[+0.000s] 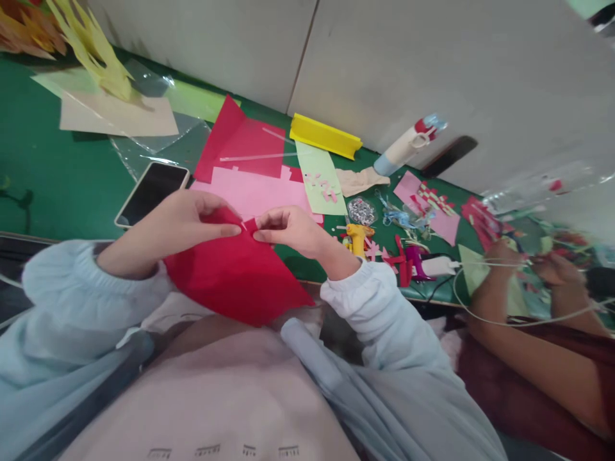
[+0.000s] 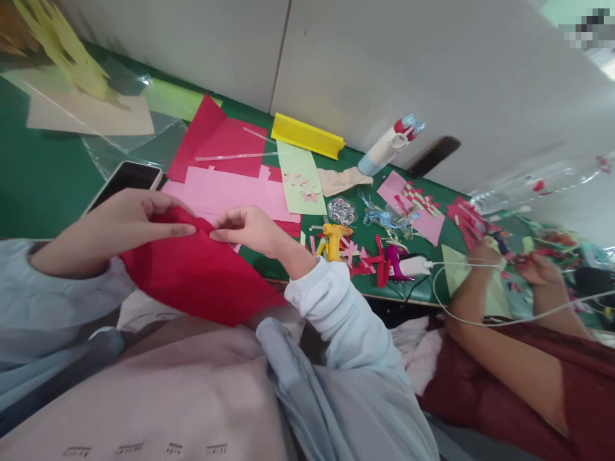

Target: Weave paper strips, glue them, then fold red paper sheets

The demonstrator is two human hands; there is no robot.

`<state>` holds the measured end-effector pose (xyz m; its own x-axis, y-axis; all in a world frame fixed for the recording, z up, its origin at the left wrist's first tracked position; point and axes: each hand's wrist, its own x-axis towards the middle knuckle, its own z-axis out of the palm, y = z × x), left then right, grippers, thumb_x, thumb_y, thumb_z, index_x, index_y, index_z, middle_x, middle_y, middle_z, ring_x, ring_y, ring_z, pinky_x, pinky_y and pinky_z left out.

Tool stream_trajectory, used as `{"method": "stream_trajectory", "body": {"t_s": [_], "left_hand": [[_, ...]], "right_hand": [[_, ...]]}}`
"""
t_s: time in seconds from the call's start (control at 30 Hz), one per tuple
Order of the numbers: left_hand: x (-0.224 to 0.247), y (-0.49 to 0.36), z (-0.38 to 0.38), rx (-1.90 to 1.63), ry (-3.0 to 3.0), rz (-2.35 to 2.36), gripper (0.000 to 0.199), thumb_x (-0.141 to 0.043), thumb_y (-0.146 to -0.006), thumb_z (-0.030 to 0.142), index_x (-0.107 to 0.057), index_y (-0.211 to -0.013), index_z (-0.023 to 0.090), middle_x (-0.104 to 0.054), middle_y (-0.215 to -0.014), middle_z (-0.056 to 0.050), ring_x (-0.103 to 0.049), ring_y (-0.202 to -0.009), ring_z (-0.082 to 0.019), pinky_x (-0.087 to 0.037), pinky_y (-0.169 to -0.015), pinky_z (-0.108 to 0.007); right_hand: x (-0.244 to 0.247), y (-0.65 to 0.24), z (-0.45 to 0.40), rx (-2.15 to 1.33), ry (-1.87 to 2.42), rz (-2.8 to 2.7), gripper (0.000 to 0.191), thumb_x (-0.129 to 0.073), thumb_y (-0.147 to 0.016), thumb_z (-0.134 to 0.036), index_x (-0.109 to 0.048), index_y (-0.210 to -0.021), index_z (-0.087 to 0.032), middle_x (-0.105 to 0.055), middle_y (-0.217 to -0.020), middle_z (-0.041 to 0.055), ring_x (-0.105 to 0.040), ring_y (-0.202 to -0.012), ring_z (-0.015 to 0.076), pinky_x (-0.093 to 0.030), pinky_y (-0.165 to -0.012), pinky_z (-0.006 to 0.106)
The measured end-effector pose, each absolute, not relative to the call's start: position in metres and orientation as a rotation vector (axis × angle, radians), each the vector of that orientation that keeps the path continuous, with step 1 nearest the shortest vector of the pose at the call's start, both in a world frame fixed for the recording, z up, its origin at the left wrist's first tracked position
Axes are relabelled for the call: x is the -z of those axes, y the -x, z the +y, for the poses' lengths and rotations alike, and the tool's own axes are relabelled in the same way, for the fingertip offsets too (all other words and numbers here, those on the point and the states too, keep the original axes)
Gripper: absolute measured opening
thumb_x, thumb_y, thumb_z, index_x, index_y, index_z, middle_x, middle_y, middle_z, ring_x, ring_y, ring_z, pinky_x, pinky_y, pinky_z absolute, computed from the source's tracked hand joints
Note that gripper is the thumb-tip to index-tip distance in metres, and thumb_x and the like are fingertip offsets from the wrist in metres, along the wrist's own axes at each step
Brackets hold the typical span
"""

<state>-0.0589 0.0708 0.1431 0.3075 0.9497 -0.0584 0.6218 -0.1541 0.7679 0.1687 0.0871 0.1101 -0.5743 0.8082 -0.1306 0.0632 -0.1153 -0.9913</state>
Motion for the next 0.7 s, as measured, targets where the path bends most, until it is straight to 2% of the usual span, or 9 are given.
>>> {"method": "stream_trajectory", "body": {"t_s": [0.1,0.17,0.27,0.33,0.47,0.57,0.7], "left_hand": [[-0.144,0.054,0.08,-0.677,-2.224,1.602,0.042,-0.06,-0.088,0.042,-0.066,-0.121,0.015,-0.074,-0.111,-0.009,-0.067,-0.1,-0.024,-0.052,-0.095,-0.041],[-0.139,0.049,0.079,-0.732,-2.401,1.699,0.043,-0.049,-0.096,0.037,-0.061,-0.128,0.012,-0.068,-0.126,-0.014,-0.062,-0.116,-0.027,-0.046,-0.105,-0.046],[-0.115,0.038,0.073,-0.603,-2.529,1.559,0.043,-0.035,-0.101,0.032,-0.064,-0.123,0.011,-0.07,-0.121,-0.014,-0.063,-0.116,-0.027,-0.049,-0.103,-0.044],[-0.09,0.029,0.068,-0.497,-2.576,1.418,0.045,-0.032,-0.101,0.03,-0.063,-0.126,0.008,-0.069,-0.126,-0.016,-0.063,-0.118,-0.027,-0.048,-0.106,-0.045],[-0.041,0.011,0.061,-0.452,-2.663,1.25,0.051,-0.031,-0.1,0.028,-0.052,-0.141,0.005,-0.053,-0.148,-0.018,-0.045,-0.142,-0.029,-0.041,-0.115,-0.048],[-0.019,0.005,0.056,-0.421,-2.702,1.272,0.051,-0.032,-0.101,0.028,-0.051,-0.142,0.005,-0.049,-0.15,-0.018,-0.043,-0.142,-0.031,-0.038,-0.117,-0.049],[-0.008,0.006,0.051,-0.434,-2.735,1.287,0.052,-0.034,-0.101,0.03,-0.047,-0.147,0.009,-0.043,-0.155,-0.014,-0.037,-0.146,-0.032,-0.033,-0.119,-0.05]], "right_hand": [[-0.101,-0.166,0.091,-1.65,1.111,-1.415,0.036,-0.087,-0.06,-0.039,-0.068,-0.077,-0.014,-0.064,-0.066,-0.0042,-0.056,-0.059,0.0067,-0.047,-0.057,0.019],[-0.092,-0.166,0.094,-1.567,1.192,-1.306,0.035,-0.085,-0.06,-0.039,-0.067,-0.077,-0.015,-0.064,-0.066,-0.0045,-0.056,-0.058,0.0066,-0.05,-0.057,0.02],[-0.074,-0.17,0.1,-1.418,1.374,-1.309,0.027,-0.08,-0.067,-0.036,-0.066,-0.077,-0.014,-0.067,-0.07,-0.0029,-0.058,-0.058,0.0068,-0.053,-0.059,0.021],[-0.061,-0.175,0.103,-1.321,1.505,-1.368,0.021,-0.076,-0.072,-0.031,-0.067,-0.08,-0.014,-0.068,-0.072,-0.0011,-0.06,-0.058,0.0075,-0.055,-0.06,0.023],[-0.043,-0.188,0.106,-1.191,1.647,-1.495,0.012,-0.071,-0.079,-0.024,-0.069,-0.082,-0.013,-0.07,-0.072,0.0014,-0.064,-0.058,0.011,-0.057,-0.061,0.027],[-0.041,-0.196,0.103,-0.992,1.747,-1.636,0.007,-0.073,-0.078,-0.017,-0.071,-0.084,-0.016,-0.071,-0.076,0.002,-0.066,-0.068,0.0148,-0.056,-0.074,0.032],[-0.05,-0.2,0.092,-0.801,1.753,-1.856,0.015,-0.069,-0.081,-0.009,-0.074,-0.092,-0.018,-0.071,-0.092,0.0055,-0.064,-0.092,0.0195,-0.048,-0.096,0.038]]}}
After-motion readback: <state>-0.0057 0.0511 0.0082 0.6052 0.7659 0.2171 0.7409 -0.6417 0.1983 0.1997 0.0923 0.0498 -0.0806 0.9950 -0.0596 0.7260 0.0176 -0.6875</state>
